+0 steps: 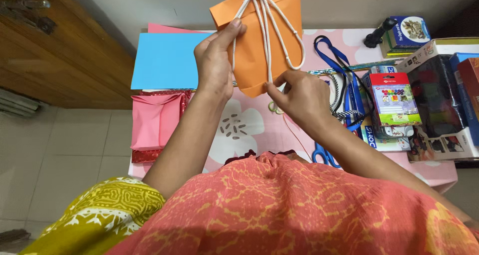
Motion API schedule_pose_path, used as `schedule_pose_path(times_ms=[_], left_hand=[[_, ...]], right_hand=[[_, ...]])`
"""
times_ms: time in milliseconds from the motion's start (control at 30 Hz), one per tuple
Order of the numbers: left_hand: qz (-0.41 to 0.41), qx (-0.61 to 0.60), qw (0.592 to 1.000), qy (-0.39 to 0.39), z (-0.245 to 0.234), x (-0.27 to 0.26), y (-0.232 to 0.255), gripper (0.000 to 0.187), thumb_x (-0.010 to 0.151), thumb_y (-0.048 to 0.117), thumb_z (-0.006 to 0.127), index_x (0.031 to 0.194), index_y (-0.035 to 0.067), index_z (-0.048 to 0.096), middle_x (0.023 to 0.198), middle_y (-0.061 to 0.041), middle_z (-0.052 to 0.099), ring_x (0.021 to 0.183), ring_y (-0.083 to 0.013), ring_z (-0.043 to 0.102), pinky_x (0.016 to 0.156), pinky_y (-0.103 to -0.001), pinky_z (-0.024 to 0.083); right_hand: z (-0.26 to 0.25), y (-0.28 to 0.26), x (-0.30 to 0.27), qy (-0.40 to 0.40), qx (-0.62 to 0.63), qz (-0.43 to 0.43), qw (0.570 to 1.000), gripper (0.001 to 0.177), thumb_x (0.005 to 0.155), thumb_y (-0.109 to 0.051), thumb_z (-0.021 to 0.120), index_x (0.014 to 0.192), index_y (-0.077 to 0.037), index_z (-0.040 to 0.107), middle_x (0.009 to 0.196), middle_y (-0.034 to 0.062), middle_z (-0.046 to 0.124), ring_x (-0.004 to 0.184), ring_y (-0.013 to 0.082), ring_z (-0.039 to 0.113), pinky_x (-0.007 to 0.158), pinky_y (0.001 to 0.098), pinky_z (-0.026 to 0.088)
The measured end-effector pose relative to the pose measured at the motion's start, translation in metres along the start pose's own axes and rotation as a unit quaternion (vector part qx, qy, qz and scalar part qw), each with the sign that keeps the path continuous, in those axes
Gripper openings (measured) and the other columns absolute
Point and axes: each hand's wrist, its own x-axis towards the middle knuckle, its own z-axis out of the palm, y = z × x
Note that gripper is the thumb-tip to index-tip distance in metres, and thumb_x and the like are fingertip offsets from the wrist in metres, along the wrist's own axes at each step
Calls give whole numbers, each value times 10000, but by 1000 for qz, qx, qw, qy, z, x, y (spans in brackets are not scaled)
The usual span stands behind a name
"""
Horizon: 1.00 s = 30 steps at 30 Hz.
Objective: The person threads a white cord through pre-punched holes on an orange paper bag, ties a knot, and arranges the cord into a decorative pattern on the bag's front. The person then places the finished bag on the table.
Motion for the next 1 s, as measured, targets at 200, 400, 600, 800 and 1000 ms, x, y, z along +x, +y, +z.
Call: schedule_pose_path(times_ms=[200,400,600,800,1000], left_hand=[[5,13,1000,0,9,0,-1,352,869,206,796,1033,-97,728,1014,-136,747,970,-204,708,933,-339,563],[18,8,1000,11,12,-3,-4,351,871,193,795,1063,-92,724,1025,-125,751,987,-187,709,940,-317,558],[4,-2,1000,23,7,0,-1,352,858,195,803,1055,-87,727,1023,-127,752,968,-193,706,920,-321,556],[17,23,1000,-4,7,-2,5,357,872,213,801,1049,-87,724,1021,-125,752,971,-177,716,913,-307,568],[-9,66,998,-18,4,-8,20,355,859,259,794,1013,-58,750,989,-127,769,900,-174,737,844,-311,600]], right_hand=[[12,11,5,61,-17,-44,997,278,877,-353,750,857,-77,774,666,112,696,582,291,673,545,435,494],[18,27,14,5,75,-9,997,251,826,-276,723,848,-27,744,638,117,682,548,239,653,541,383,494],[12,41,10,-117,322,142,929,234,864,-216,709,830,14,732,628,17,592,514,89,477,467,288,356],[14,53,6,-103,187,138,967,288,871,-296,778,857,-11,743,629,26,625,525,77,508,485,269,400],[-23,90,23,-170,196,152,954,218,891,-246,691,989,-57,740,824,64,744,691,128,703,581,299,500]])
